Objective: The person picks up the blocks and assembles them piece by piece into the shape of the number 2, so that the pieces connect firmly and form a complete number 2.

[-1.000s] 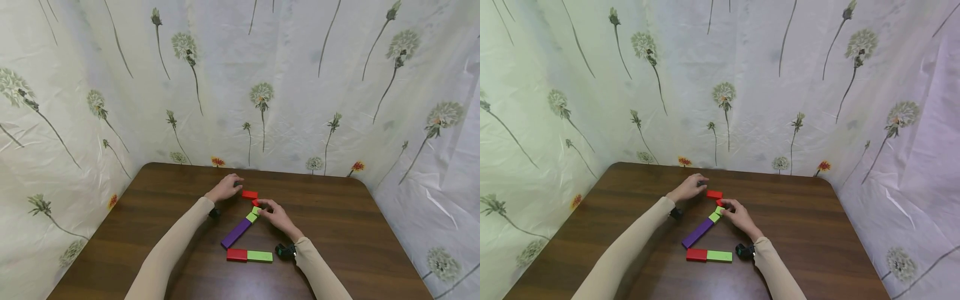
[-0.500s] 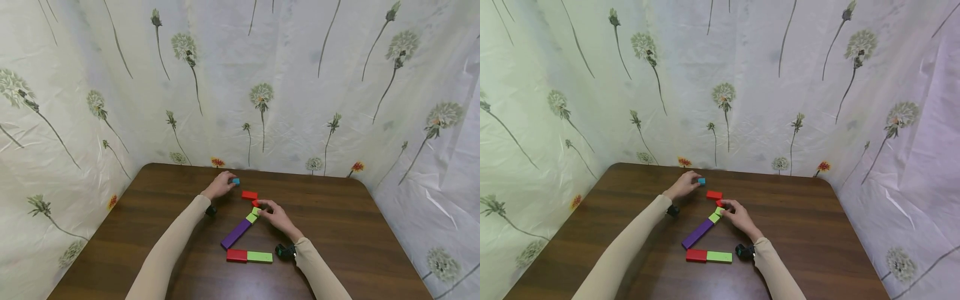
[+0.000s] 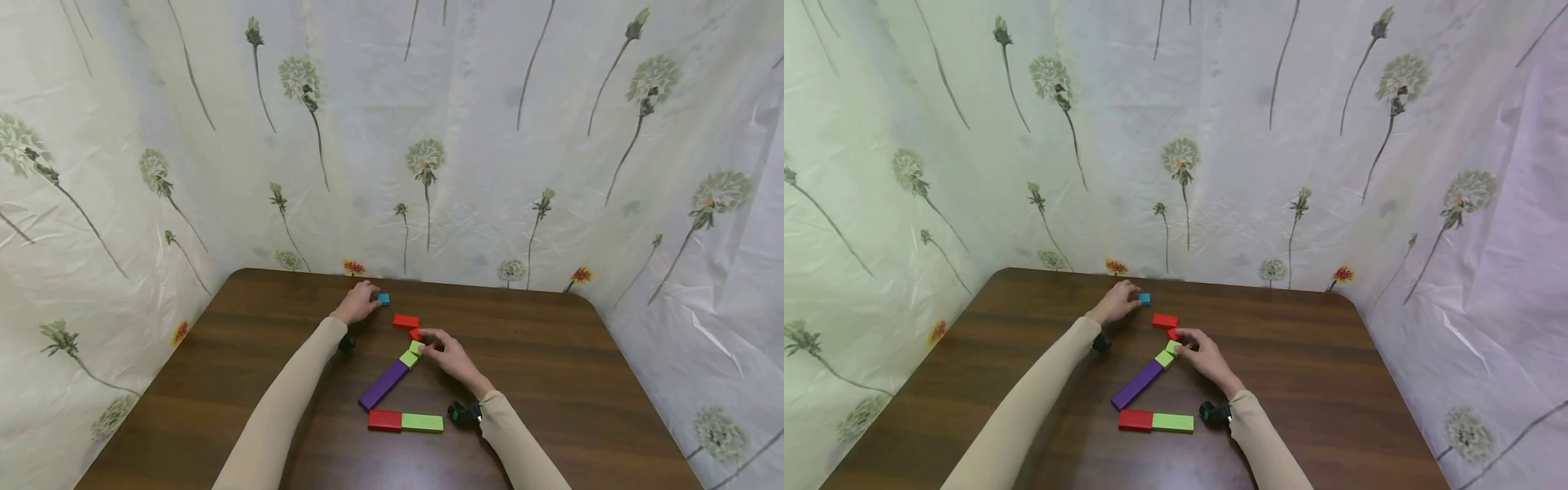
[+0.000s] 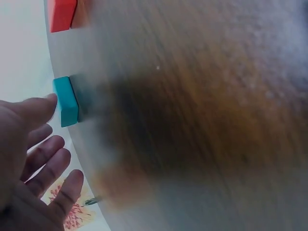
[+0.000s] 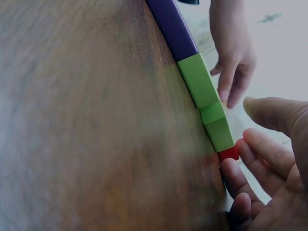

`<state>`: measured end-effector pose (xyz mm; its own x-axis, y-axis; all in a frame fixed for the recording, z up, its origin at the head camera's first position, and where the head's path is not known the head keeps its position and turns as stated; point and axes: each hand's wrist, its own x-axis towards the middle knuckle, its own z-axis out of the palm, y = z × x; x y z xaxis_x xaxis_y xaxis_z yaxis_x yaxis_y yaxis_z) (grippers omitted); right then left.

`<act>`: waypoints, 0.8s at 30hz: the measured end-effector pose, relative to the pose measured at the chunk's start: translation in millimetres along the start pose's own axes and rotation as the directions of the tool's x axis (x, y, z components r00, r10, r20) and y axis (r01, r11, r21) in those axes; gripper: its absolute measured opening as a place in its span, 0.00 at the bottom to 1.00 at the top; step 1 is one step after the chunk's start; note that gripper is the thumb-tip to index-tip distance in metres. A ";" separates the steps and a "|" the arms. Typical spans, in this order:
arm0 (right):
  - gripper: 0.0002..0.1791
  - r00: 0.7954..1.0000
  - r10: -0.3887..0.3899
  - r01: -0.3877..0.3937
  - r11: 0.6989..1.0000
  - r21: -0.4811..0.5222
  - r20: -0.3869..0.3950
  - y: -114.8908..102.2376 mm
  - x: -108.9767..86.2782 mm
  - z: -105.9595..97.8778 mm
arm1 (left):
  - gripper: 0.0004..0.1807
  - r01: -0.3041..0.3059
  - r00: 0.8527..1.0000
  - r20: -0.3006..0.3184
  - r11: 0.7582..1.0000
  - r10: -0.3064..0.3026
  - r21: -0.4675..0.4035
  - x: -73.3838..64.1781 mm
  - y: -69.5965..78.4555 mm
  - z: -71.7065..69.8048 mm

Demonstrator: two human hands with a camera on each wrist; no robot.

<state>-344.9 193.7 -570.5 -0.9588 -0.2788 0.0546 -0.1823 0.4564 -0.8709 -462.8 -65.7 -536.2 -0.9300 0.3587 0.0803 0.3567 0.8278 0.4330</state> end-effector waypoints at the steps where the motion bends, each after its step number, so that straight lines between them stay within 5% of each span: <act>1: 0.22 1.000 0.000 0.000 1.000 -0.004 -0.004 1.8 0.7 0.1 | 0.22 0.005 1.000 0.001 1.000 -0.005 0.010 0.5 0.0 0.1; 16: 0.21 0.999 -0.020 0.020 1.000 -0.002 -0.026 2.5 0.6 3.0 | 0.21 0.002 1.000 -0.012 0.997 -0.001 0.076 0.2 -0.9 6.1; 24: 0.22 1.000 -0.018 0.018 1.000 -0.002 0.013 -34.6 -15.8 -5.4 | 0.20 -0.002 1.000 -0.019 0.998 0.004 0.057 -2.5 -0.4 6.6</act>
<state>-324.5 186.9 -538.6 -0.9525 -0.2980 0.0636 -0.1998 0.4533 -0.8687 -460.1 -64.1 -542.5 -0.9302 0.3534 0.0989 0.3635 0.8503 0.3805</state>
